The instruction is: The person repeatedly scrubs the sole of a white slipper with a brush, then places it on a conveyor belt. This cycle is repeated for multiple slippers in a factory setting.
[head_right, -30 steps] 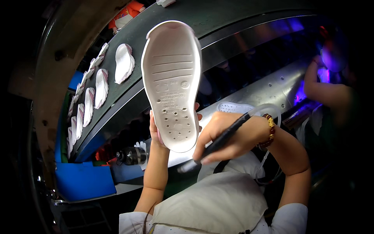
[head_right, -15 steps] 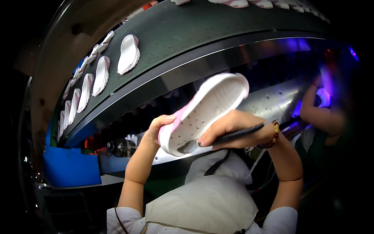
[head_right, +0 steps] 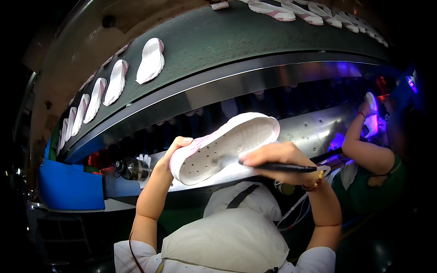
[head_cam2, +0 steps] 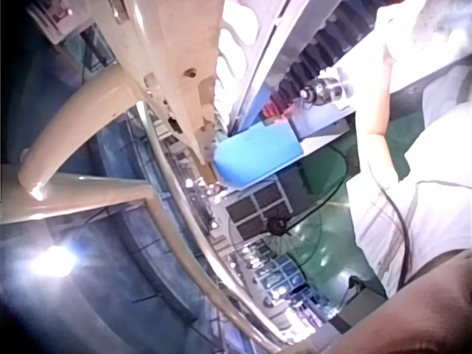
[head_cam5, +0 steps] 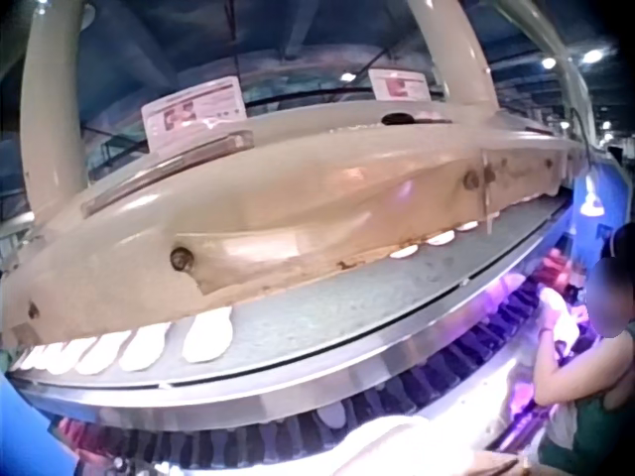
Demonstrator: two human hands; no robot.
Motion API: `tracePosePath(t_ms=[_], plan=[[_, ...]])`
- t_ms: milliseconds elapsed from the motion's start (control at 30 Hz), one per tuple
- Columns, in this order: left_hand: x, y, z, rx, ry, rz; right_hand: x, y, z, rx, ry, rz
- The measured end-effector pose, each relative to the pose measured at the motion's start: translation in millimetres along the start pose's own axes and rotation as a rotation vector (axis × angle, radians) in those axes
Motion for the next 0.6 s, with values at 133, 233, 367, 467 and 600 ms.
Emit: tracePosePath(t_ms=[133,233,367,467,600], plan=[[-16.8,-9.1,-4.5,0.141,-0.164,0.284,11.6,-3.3,-7.2,0.010,0.065,-0.059],[-20.6,-8.2,-7.4,0.102,-0.064,0.018,8.3,-0.6,-11.7,0.012,0.039,0.005],[-13.7,-9.6,-6.7,0.100,0.060,-0.061,-18.6,-13.6,-5.4,-0.007,-0.218,-0.086],[5.0,-24.4,-11.0,0.142,0.228,-0.006,1.4,4.4,-8.7,-0.014,-0.066,-0.043],[7.6,-30.3,-2.5,0.499,0.206,0.184,-9.8,34.3,-6.9,-0.098,-0.163,0.119]])
Point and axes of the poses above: each hand's wrist, its own z-axis towards the middle knuckle, its own x-axis out of the palm, y = z × x, the point moved 9 cm from there along z, towards the middle knuckle
